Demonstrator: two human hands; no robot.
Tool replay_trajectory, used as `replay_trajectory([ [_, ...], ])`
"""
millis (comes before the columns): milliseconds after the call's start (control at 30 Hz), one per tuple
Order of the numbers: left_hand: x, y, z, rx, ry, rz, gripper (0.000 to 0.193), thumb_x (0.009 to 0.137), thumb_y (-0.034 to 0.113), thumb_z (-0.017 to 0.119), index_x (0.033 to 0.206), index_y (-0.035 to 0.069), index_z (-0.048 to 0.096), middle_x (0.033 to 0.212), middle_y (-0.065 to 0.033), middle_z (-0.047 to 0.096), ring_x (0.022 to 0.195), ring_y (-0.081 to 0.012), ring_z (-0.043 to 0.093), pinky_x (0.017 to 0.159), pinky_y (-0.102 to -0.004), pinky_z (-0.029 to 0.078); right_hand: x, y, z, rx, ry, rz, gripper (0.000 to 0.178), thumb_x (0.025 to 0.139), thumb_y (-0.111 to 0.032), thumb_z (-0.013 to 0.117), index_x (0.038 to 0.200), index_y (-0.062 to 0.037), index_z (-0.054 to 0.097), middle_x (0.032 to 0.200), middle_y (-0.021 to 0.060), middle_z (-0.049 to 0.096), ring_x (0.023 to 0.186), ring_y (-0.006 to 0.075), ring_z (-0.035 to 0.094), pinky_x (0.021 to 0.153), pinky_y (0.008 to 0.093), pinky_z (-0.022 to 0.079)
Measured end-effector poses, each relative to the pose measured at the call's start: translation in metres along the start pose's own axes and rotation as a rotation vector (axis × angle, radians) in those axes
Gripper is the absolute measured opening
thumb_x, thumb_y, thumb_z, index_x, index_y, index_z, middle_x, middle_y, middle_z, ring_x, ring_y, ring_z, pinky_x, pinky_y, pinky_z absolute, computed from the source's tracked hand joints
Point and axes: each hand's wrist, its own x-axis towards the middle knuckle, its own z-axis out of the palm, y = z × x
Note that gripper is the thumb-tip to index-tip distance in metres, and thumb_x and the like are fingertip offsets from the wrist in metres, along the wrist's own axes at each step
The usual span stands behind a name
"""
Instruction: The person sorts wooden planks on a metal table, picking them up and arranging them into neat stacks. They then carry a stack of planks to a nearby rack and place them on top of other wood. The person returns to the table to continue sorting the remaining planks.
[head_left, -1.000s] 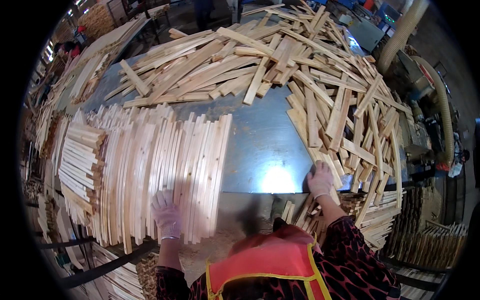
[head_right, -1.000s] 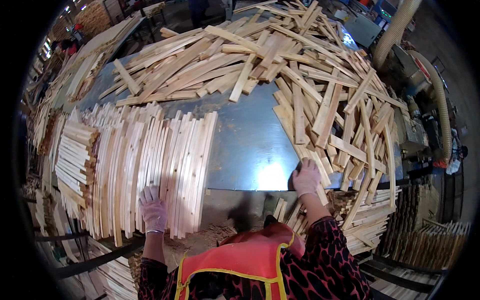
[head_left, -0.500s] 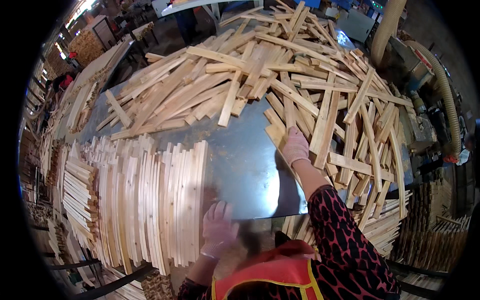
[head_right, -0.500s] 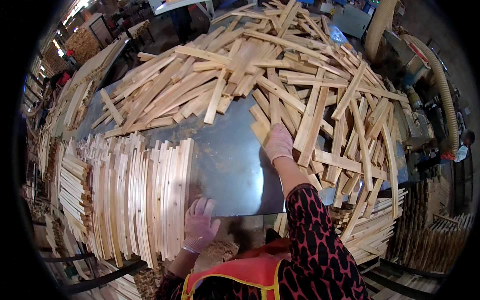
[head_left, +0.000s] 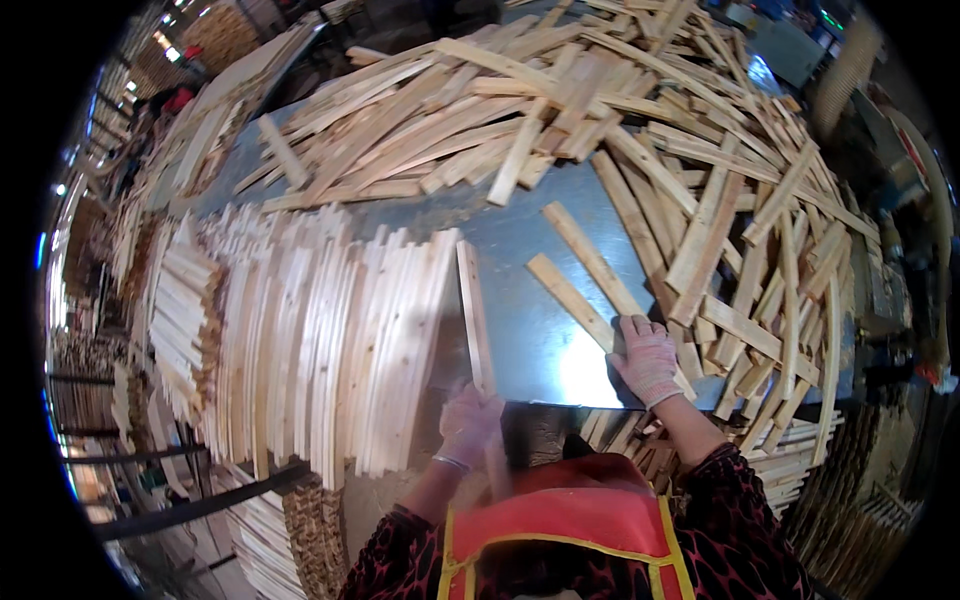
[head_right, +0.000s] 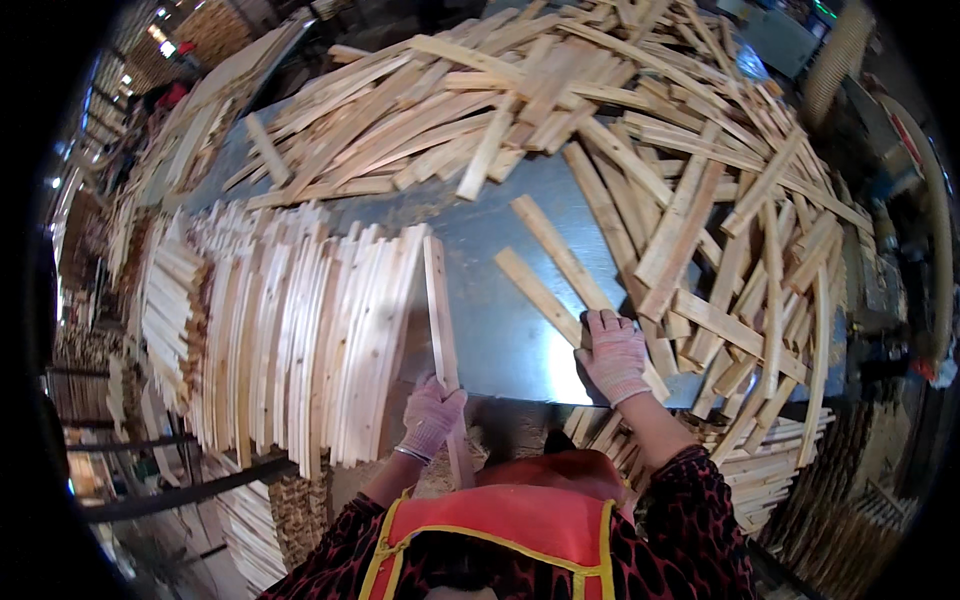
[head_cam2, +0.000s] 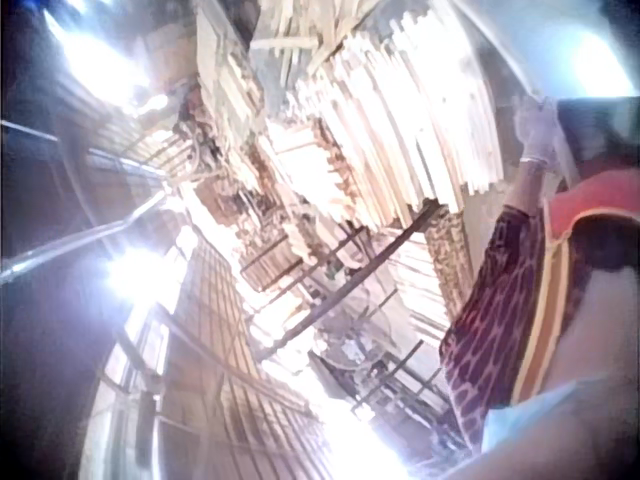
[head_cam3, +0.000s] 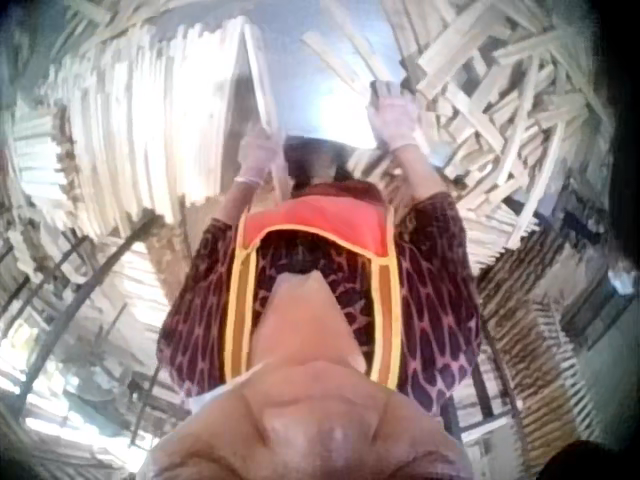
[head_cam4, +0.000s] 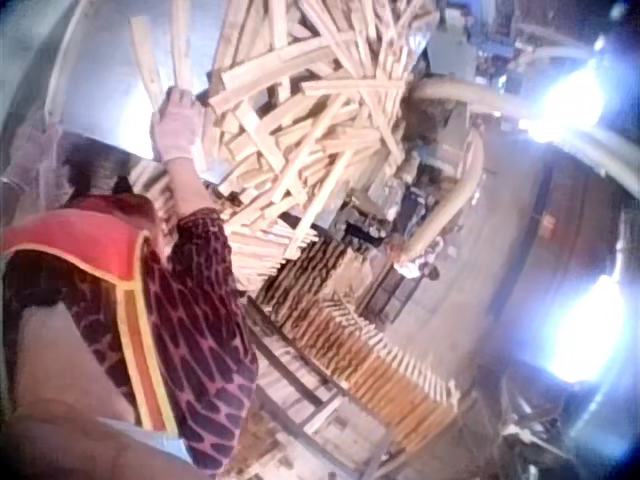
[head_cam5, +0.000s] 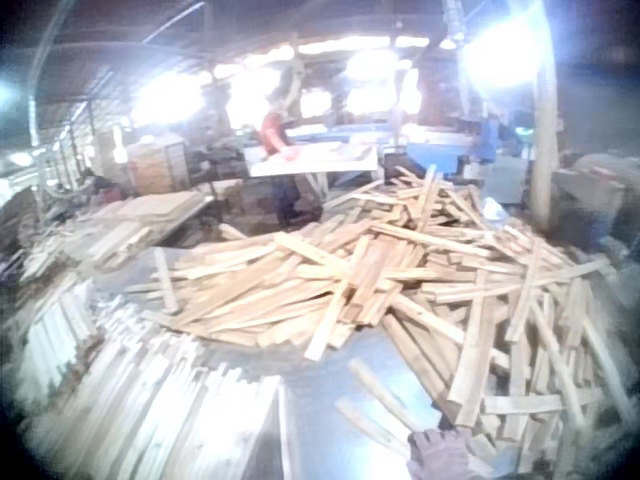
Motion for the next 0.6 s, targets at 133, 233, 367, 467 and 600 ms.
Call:
replay_trajectory([
  [133,0.030,-0.049,-0.031,0.741,0.262,0.257,0.056,0.093,0.034,0.063,0.144,0.011,0.058,0.152,-0.0150,0.053,0.136,-0.0341,0.052,0.114,-0.0508,0.041,0.010,-0.030,-0.010,0.024,-0.191,-0.012,0.073,0.082,-0.039,0.082,0.144,-0.0145,0.052,0.125,0.0147,0.064,0.115,0.0360,0.063,0.097,0.0500,0.051],
  [233,0.044,-0.060,-0.043,0.802,0.341,0.297,0.061,0.095,0.033,0.059,0.151,0.010,0.052,0.156,-0.0152,0.048,0.144,-0.0325,0.044,0.119,-0.0503,0.035,0.017,-0.039,0.007,0.125,-0.306,0.106,0.076,0.083,-0.042,0.078,0.148,-0.0152,0.050,0.124,0.0203,0.065,0.114,0.0412,0.065,0.097,0.0517,0.053],
  [367,0.040,-0.049,-0.069,0.684,0.272,0.355,0.062,0.087,0.035,0.068,0.143,0.011,0.054,0.139,-0.0125,0.057,0.136,-0.0326,0.049,0.112,-0.0527,0.040,0.026,-0.095,0.000,0.662,-0.305,0.168,0.060,0.082,-0.041,0.070,0.133,-0.0097,0.061,0.109,0.0245,0.071,0.103,0.0417,0.069,0.093,0.0487,0.054],
  [467,0.039,-0.056,-0.070,0.426,0.257,0.391,0.064,0.087,0.037,0.068,0.143,0.008,0.055,0.142,-0.0129,0.055,0.138,-0.0335,0.047,0.113,-0.0519,0.039,0.045,-0.164,0.011,0.839,-0.336,0.261,0.059,0.084,-0.041,0.069,0.131,-0.0045,0.064,0.104,0.0208,0.074,0.098,0.0344,0.071,0.090,0.0439,0.055],
  [600,0.026,-0.057,-0.067,0.523,0.017,0.378,0.081,0.092,0.051,0.064,0.157,0.005,0.045,0.162,-0.0160,0.044,0.149,-0.0368,0.039,0.124,-0.0542,0.026,0.074,-0.241,0.053,0.790,-0.367,0.034,0.052,0.087,-0.037,0.065,0.126,-0.0025,0.066,0.118,0.0293,0.071,0.112,0.0460,0.066,0.098,0.0486,0.052],
])
